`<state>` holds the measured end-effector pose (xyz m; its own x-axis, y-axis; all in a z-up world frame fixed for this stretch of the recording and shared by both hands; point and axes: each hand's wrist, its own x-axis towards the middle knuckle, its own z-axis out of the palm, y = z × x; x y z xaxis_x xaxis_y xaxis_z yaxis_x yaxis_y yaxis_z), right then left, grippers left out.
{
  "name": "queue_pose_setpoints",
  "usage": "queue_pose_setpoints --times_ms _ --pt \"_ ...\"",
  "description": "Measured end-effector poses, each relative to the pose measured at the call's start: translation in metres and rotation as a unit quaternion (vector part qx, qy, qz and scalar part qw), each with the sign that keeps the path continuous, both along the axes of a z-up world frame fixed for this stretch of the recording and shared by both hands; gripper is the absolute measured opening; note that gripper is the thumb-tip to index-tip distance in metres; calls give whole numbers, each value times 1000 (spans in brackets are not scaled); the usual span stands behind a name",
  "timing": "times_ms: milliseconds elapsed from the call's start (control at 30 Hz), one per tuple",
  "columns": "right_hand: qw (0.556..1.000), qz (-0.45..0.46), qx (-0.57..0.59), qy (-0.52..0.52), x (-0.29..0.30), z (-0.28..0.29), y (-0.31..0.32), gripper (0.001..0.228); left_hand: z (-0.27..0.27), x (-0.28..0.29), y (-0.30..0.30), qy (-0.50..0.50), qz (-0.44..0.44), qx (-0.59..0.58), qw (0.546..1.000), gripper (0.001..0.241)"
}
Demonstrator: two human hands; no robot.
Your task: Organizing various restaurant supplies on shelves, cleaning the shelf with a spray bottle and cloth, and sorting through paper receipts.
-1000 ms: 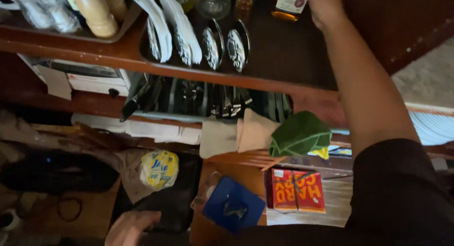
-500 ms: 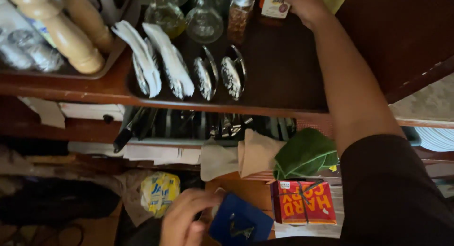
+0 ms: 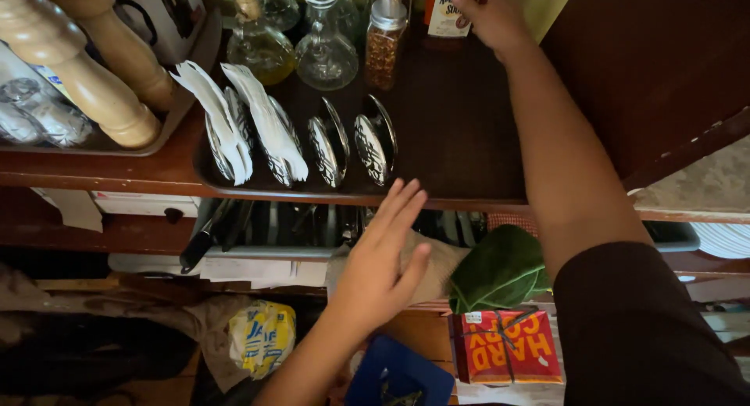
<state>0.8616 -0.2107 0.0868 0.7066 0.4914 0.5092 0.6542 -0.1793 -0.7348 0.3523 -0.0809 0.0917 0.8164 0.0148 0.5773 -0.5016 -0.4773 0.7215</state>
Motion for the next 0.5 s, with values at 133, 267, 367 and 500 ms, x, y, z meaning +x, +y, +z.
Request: queue_pose_setpoints --times_ms 133,267,367,500 --pt "999 -42 -12 4 -9 3 2 39 -1 22 -12 -23 29 66 997 55" --pt "1000 -23 12 8 -1 -4 4 54 -10 37 -21 -70 86 153 982 54" --pt "1000 -27 4 -2 -3 -4 2 59 -17 43 -25 -94 113 184 972 52" --pt "999 -43 -18 22 -9 -2 3 59 -22 46 -28 -105 130 210 963 49"
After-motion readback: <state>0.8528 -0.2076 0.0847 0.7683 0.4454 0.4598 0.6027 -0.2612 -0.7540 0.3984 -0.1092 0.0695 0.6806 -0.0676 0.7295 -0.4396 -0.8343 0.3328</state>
